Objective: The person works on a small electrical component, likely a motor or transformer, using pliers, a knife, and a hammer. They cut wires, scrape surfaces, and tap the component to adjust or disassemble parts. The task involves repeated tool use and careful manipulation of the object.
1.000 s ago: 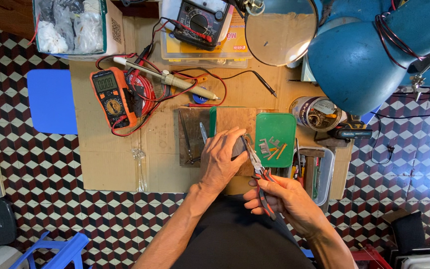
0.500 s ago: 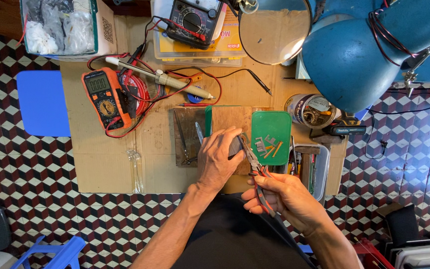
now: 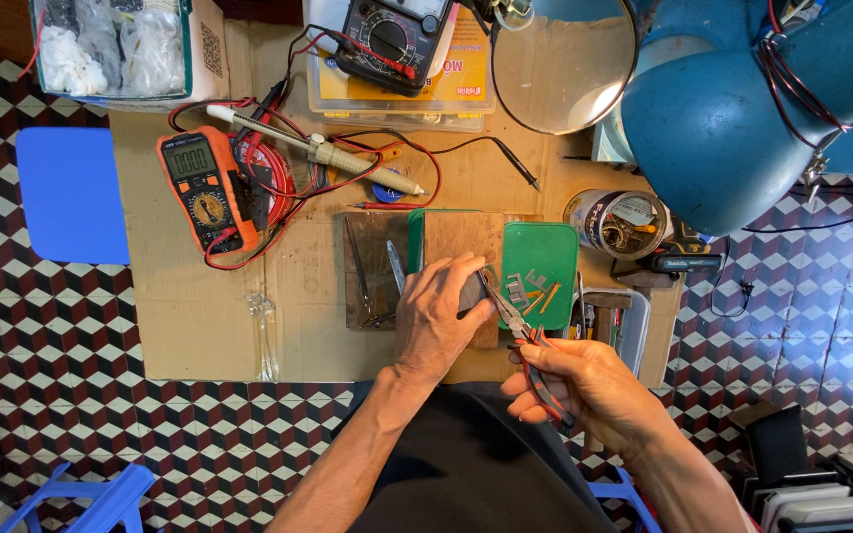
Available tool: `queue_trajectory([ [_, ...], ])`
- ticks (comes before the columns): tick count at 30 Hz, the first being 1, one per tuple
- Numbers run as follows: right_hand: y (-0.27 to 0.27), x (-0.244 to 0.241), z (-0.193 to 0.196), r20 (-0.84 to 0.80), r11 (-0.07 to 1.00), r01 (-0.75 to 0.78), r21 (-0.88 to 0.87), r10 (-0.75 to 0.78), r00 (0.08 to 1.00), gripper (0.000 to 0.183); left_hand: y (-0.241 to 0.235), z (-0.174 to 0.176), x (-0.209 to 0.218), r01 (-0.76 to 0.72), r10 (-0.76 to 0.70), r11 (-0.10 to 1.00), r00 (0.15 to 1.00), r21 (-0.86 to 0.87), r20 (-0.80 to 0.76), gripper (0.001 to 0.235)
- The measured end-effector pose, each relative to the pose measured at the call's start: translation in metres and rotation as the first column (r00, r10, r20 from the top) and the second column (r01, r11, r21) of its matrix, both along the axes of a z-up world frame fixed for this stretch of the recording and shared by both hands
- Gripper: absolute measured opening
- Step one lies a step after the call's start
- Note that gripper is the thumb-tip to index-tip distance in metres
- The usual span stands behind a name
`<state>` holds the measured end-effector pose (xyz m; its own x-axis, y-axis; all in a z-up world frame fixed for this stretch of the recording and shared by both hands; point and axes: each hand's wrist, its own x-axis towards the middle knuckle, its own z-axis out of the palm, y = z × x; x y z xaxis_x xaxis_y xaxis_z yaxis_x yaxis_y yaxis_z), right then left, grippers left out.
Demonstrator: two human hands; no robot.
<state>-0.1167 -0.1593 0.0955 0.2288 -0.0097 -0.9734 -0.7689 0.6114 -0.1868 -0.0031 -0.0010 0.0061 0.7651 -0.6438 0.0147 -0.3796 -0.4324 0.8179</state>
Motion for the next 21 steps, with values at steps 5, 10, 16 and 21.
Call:
queue_trajectory([
  [5, 0.019, -0.004, 0.0, -0.006, 0.981, 0.191, 0.038, -0.191, 0.982, 0.034, -0.001, 0.0, -0.001, -0.026, 0.026, 1.0, 1.0, -0.003, -0.004, 0.051],
  [10, 0.011, -0.013, -0.008, 0.021, 0.96, 0.249, 0.13, -0.254, 0.967, 0.03, 0.001, 0.004, 0.002, -0.008, 0.007, 1.0, 0.998, -0.009, -0.057, 0.049],
  [16, 0.0, -0.007, -0.006, 0.004, 0.978, 0.19, 0.087, -0.191, 0.982, 0.03, 0.008, 0.011, 0.015, 0.047, -0.052, 0.998, 0.972, -0.029, -0.229, 0.043],
  [21, 0.006, -0.004, -0.005, -0.071, 0.996, 0.077, -0.035, -0.079, 0.994, 0.033, 0.004, 0.014, 0.018, 0.028, -0.02, 0.999, 0.964, 0.026, -0.265, 0.034],
])
